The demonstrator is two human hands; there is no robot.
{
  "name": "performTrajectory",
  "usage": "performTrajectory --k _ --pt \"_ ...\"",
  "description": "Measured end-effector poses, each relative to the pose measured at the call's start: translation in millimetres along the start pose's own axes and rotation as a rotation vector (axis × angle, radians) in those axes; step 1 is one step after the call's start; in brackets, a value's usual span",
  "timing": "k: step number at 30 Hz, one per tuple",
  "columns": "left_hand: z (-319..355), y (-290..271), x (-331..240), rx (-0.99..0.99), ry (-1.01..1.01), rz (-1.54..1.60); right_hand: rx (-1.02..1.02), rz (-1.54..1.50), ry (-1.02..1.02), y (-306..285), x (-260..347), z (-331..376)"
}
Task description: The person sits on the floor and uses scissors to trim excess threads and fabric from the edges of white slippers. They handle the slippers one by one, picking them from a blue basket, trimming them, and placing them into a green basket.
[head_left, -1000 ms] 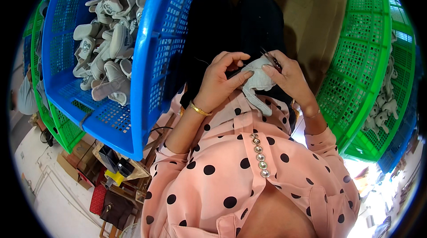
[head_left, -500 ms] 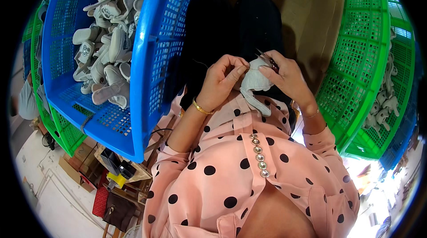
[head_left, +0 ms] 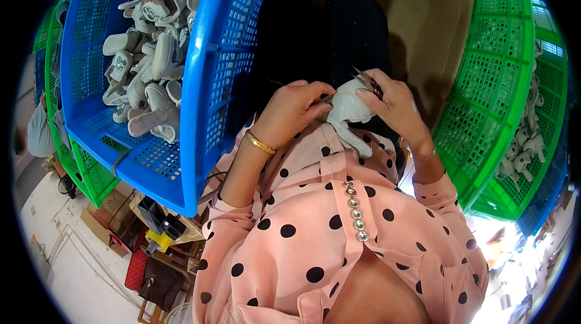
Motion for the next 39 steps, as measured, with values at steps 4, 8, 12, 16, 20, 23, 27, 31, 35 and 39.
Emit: performTrajectory --k 4,8,12,16,20,23,27,31,35,39 --pt "0.5 -1.8 -13.0 -0.073 0.148 -0.212 -0.003 0.072 -0.025 -1.9 3.8 3.4" --pt "-0.3 -16.7 6.2 -0.051 -0.056 0.362 -0.021 0.039 -0.027 -4.2 5.4 3.9" --pt "-6.0 11.6 4.5 0.013 -0.062 1.11 -0.042 0.068 -0.082 0.6 9.4 2.3" --pt "-2.2 10.8 2.8 -0.076 -0.067 0.772 0.009 0.091 -0.039 4.6 9.1 -1.5" --pt "-3.3 3.9 -14.7 -0.166 0.118 -0.183 -0.034 0.133 -0.042 -0.4 7.5 -2.0" --pt "0.1 4.6 -19.4 -0.124 0.079 -0.223 -0.07 0.149 -0.082 -0.2 12.4 -2.0" --pt "-17.8 23.1 13.2 -0.102 -0.062 0.459 -0.087 0.127 -0.114 -1.2 18.6 3.3" --pt "-21.8 47.2 14.0 -0.126 -0.145 0.835 -0.161 0.059 -0.094 -5.9 13.6 14.3" --pt "-15.6 52.5 -3.9 -0.102 -0.146 0.794 -0.193 -0.075 -0.08 -12.9 11.3 29.5" --pt "-14.2 58.3 8.0 -0.187 -0.163 0.653 -0.177 -0.139 -0.064 10.2 -15.5 39.4"
Point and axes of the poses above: each hand's wrist, its own z-axis away from the middle knuckle, its own y-axis out of the palm, x = y × z, the point moved 10 cm from there along -z, towards the middle knuckle, and after that the axes turned 3 degrees about -y, right-handed, at the moved point
